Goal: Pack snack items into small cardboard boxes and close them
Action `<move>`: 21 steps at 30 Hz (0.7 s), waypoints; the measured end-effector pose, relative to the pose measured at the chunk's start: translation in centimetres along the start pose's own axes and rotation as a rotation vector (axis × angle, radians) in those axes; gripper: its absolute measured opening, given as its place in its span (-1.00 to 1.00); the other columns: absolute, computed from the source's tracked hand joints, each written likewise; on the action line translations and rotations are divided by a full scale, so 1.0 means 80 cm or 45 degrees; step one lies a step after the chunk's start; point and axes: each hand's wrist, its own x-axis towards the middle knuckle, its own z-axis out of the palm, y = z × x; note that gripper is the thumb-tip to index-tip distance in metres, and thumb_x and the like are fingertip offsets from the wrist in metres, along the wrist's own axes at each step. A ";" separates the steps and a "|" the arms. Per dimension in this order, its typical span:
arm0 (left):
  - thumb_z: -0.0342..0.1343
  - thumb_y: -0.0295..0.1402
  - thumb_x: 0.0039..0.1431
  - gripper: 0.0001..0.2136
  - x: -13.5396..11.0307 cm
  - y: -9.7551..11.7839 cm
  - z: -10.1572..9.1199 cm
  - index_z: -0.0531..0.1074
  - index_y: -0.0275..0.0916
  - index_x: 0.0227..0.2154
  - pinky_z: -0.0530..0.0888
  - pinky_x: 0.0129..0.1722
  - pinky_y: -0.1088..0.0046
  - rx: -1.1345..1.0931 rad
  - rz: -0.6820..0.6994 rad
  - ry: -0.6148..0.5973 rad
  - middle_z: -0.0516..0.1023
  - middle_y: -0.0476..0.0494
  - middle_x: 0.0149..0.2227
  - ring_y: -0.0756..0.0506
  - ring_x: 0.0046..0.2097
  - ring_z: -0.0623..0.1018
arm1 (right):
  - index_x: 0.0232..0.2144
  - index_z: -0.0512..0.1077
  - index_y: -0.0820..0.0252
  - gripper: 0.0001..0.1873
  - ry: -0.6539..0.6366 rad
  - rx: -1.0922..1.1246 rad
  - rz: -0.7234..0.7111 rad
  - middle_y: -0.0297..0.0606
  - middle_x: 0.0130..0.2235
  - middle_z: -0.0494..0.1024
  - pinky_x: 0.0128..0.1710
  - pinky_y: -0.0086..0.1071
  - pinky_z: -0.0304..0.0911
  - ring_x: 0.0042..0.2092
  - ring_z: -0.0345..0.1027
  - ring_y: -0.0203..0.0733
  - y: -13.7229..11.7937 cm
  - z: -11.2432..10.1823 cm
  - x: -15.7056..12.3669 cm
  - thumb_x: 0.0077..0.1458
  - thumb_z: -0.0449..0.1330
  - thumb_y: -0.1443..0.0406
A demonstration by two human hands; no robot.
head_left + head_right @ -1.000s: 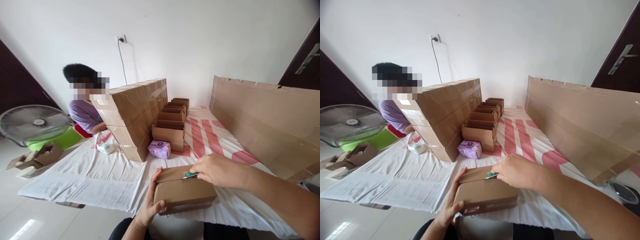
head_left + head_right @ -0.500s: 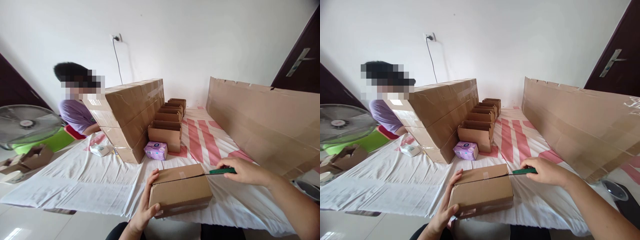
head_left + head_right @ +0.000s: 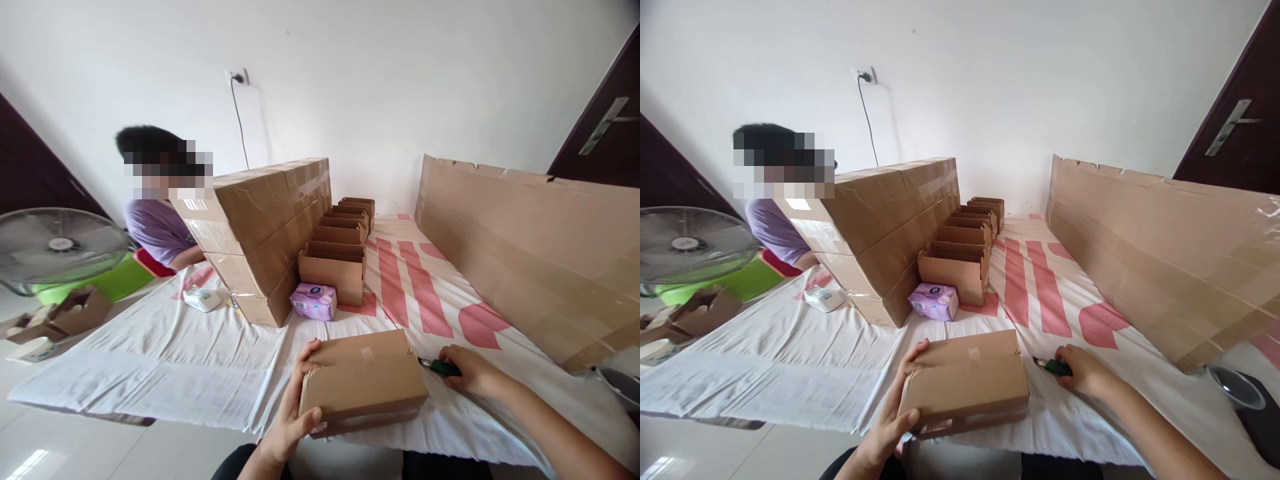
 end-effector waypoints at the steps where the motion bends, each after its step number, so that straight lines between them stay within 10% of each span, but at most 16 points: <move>1: 0.18 0.12 -0.05 -0.41 0.000 0.001 0.000 0.41 -0.16 -0.04 0.00 0.28 -0.15 -0.001 -0.005 -0.009 -0.12 -0.20 0.38 -0.54 0.37 -0.18 | -0.23 0.47 0.18 -0.72 0.022 0.015 -0.018 -0.10 -0.17 0.57 -0.14 -0.18 0.32 -0.13 0.45 0.07 -0.004 -0.004 0.003 -0.09 0.27 0.32; 7: 0.20 0.12 -0.06 -0.34 0.001 0.003 0.000 0.37 -0.13 0.07 -0.08 0.30 -0.17 0.002 -0.037 -0.019 -0.13 -0.21 0.39 -0.54 0.36 -0.09 | -0.19 0.42 0.15 -0.82 0.414 0.320 -0.310 -0.14 -0.14 0.54 -0.02 -0.15 0.32 -0.07 0.42 -0.06 -0.104 -0.052 0.013 0.20 0.06 0.27; 13: 0.19 0.13 -0.06 -0.42 0.002 0.002 -0.001 0.45 -0.16 -0.06 0.02 0.28 -0.15 0.036 0.010 -0.002 -0.05 -0.21 0.36 -0.55 0.36 -0.09 | -0.19 0.45 0.16 -0.82 0.105 0.451 -0.513 -0.23 -0.17 0.53 -0.12 -0.30 0.35 -0.15 0.42 -0.19 -0.221 -0.067 0.021 0.10 0.19 0.34; 21: 0.19 0.14 -0.05 -0.43 0.003 0.004 -0.001 0.44 -0.16 -0.09 -0.04 0.30 -0.14 0.102 0.026 -0.023 -0.03 -0.23 0.35 -0.53 0.37 -0.11 | -0.15 0.44 0.21 -0.74 -0.147 0.171 -0.478 -0.18 -0.14 0.49 -0.03 -0.23 0.32 -0.09 0.39 -0.13 -0.237 -0.060 0.033 0.05 0.25 0.33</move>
